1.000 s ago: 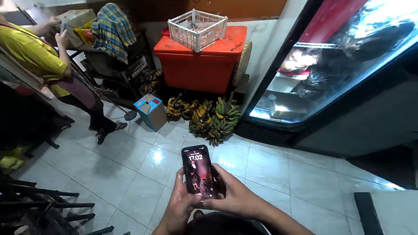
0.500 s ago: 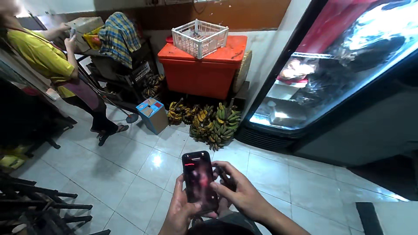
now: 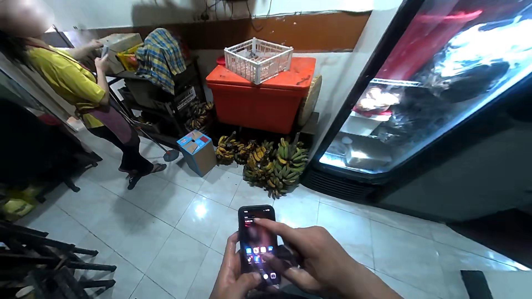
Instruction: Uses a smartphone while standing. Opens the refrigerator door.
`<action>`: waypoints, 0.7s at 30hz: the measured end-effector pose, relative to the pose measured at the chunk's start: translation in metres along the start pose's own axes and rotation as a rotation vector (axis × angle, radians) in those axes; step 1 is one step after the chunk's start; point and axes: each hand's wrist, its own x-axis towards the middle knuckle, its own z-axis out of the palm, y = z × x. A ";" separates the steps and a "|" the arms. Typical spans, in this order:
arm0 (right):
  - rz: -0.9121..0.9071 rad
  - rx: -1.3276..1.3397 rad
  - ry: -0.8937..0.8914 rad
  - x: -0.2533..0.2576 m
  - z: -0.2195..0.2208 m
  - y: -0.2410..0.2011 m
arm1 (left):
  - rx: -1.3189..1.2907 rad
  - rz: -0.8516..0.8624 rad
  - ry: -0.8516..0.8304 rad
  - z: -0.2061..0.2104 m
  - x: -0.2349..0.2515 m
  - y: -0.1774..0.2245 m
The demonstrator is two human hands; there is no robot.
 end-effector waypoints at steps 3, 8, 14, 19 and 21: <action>0.021 -0.127 -0.048 0.004 0.000 -0.006 | 0.023 -0.014 0.014 0.002 -0.001 0.000; 0.083 0.108 0.053 -0.001 -0.008 -0.002 | 0.016 0.005 0.018 0.000 -0.005 0.000; 0.107 0.274 0.106 -0.018 0.003 0.004 | 0.007 0.004 0.038 0.000 -0.006 0.004; 0.118 0.385 0.232 -0.027 0.002 0.002 | -0.028 0.053 0.004 -0.003 -0.005 0.007; 0.125 0.382 0.280 -0.029 0.000 0.002 | -0.027 0.068 0.012 -0.002 -0.005 0.009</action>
